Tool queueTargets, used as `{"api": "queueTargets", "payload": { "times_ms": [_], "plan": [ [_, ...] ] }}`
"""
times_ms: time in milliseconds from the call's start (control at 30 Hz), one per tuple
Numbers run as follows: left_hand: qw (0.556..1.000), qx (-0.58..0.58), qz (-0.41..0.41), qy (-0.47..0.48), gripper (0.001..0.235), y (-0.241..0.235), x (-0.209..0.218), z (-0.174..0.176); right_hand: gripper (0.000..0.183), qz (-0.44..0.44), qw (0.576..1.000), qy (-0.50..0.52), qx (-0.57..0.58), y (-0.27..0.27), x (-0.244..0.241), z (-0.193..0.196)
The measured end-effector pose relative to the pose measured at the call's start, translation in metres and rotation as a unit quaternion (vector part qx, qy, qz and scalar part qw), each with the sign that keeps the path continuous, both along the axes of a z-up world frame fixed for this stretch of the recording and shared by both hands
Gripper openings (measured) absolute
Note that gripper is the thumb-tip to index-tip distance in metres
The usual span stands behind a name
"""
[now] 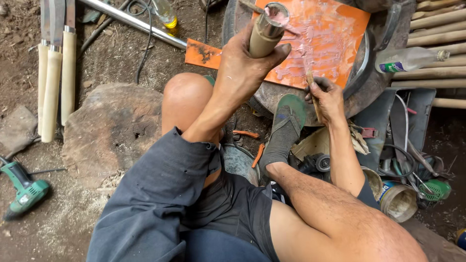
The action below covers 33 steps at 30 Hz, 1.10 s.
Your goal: The person applies a pink paste into the socket of a wooden handle, inserts a metal sickle blade, and taps it to seat the blade. The person then uses an angle grinder to smooth the blade edge and marks the blade with a pencil. Finally, the person inserts a metal rod into the handle and places the assembled tool with others.
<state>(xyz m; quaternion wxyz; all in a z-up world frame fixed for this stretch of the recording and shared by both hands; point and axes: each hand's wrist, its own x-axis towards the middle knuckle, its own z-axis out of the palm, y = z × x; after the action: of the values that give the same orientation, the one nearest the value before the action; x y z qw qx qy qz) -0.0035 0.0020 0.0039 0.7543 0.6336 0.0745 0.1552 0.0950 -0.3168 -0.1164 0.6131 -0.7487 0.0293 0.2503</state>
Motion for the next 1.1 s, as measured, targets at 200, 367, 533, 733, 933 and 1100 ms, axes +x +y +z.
{"api": "queueTargets", "payload": {
  "times_ms": [200,367,533,733,933,1100],
  "plan": [
    [1.0,0.014,0.002,-0.013,0.039,0.002,0.002,0.012,0.032,0.024,0.997,-0.065,-0.016,-0.003,-0.001,-0.001],
    [1.0,0.022,-0.004,-0.002,0.042,0.0,0.002,0.008,0.026,-0.011,0.999,-0.007,0.037,-0.011,0.003,-0.005],
    [1.0,0.005,-0.014,0.011,0.04,-0.001,0.005,0.007,0.03,-0.003,0.998,-0.062,0.007,-0.015,0.002,-0.004],
    [1.0,-0.002,-0.006,0.026,0.042,-0.002,0.003,0.012,0.029,0.002,0.999,-0.039,0.032,-0.014,0.004,0.006],
    [0.997,-0.002,-0.015,0.072,0.04,-0.005,0.003,0.014,0.029,-0.029,0.998,-0.038,0.04,-0.018,0.005,0.017],
    [0.998,0.001,-0.012,0.061,0.039,-0.006,0.003,0.013,0.035,0.006,0.997,-0.071,-0.027,-0.017,0.004,0.032]
  ]
}}
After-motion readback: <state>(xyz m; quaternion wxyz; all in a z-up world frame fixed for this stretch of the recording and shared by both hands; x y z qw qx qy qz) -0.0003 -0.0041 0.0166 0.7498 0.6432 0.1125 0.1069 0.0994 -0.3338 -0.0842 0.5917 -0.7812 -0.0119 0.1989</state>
